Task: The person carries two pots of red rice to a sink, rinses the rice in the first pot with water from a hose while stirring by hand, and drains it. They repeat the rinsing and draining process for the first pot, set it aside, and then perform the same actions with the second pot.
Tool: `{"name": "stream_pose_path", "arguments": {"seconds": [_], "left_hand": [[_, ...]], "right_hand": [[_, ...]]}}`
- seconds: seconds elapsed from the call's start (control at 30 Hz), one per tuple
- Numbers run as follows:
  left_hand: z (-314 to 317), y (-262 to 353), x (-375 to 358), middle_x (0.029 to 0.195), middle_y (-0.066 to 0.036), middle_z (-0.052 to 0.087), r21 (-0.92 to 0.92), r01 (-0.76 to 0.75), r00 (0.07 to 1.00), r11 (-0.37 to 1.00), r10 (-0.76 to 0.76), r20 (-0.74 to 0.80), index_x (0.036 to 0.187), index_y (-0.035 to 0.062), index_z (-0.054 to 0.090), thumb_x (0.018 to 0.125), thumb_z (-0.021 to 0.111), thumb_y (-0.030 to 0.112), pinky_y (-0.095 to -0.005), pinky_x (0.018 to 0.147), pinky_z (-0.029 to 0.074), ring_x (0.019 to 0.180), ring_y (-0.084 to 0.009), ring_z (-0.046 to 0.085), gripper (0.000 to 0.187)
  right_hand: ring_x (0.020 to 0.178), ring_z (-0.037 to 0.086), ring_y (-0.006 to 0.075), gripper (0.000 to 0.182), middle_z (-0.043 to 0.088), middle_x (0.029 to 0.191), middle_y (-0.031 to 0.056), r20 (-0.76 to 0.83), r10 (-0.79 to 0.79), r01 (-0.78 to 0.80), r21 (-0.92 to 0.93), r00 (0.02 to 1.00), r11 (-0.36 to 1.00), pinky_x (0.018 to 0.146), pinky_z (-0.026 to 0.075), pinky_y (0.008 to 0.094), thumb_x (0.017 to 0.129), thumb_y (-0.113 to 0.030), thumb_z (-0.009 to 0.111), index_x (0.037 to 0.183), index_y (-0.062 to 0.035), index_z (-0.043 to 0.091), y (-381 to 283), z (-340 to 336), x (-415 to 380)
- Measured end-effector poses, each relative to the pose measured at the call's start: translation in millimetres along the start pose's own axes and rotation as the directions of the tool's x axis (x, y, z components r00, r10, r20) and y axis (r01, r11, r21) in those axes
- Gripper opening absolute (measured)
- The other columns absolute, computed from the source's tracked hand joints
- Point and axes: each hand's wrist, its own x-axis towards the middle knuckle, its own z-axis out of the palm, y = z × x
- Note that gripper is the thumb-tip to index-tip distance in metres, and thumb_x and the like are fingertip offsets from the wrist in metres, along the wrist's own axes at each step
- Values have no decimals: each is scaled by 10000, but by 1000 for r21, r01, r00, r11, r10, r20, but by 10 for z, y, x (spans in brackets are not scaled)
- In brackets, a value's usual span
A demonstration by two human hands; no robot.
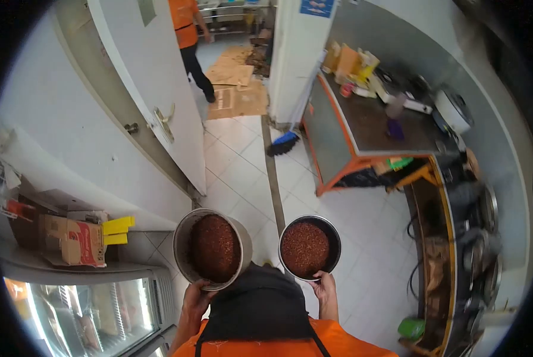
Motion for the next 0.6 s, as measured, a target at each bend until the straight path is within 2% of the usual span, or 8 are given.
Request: {"name": "stream_pose_path", "arguments": {"seconds": [0.07,0.1,0.17,0.27,0.3,0.43,0.53,0.6], "left_hand": [[282,292,428,1158,-254,550,-51,82,995,995,-79,65,1215,-166,379,908,410,-8,-387,817,622,1066,-328,614,348],[489,442,622,1158,-254,550,-72,72,996,995,-68,52,1215,-166,379,908,410,-8,-387,817,622,1066,-328,614,348],[915,756,1079,1175,-260,538,-123,94,992,988,-103,-75,1243,-165,354,892,441,-21,-333,686,650,966,-312,656,389],[1474,1226,1759,1188,-263,536,-71,-6,977,997,-9,-214,1277,-153,324,876,465,-34,-303,646,654,881,-310,682,441],[1709,1479,2065,1188,-263,536,-82,-16,978,997,-1,-210,1277,-153,324,876,465,-34,-303,646,654,881,-310,682,441],[2221,2046,2344,1183,-255,550,-73,-28,988,997,16,-157,1290,-130,322,864,462,-42,-326,634,656,890,-315,690,457],[2390,2295,2565,1198,-263,546,-54,-48,990,997,40,-135,1292,-128,314,856,467,-39,-356,668,659,927,-322,689,471],[2405,2377,2630,1195,-260,547,-61,13,997,998,-18,-78,1299,-127,304,855,466,-36,-373,692,658,941,-336,685,481]], "right_hand": [[797,633,300,235,537,963,184,37,2,0,-64,999,998,707,646,430,749,80,494,981,110,474,-457,664,405],[831,631,308,259,531,997,197,62,0,6,-87,998,996,725,643,435,749,80,491,1004,119,470,-644,1002,592],[938,611,334,342,515,1101,235,108,-15,30,-141,994,989,799,620,464,735,89,489,1072,135,457,-962,1658,982],[998,596,358,388,522,1122,243,181,35,-13,-119,983,993,866,584,510,717,97,496,1101,135,455,-1166,2332,1836],[1034,587,376,417,526,1130,244,180,38,-16,-121,983,992,906,557,537,706,100,499,1119,137,455,-1284,2620,1960],[1016,604,380,446,534,1160,262,173,77,-52,-149,982,988,906,556,542,708,95,497,1148,148,449,-1586,3387,2483],[1030,602,375,462,534,1173,262,254,120,-70,-196,960,978,910,549,548,705,99,502,1161,144,449,-1741,3773,2753],[1056,587,357,491,535,1192,229,257,107,-52,-210,961,976,927,533,543,716,97,496,1204,108,443,-1758,3998,2937]]}}
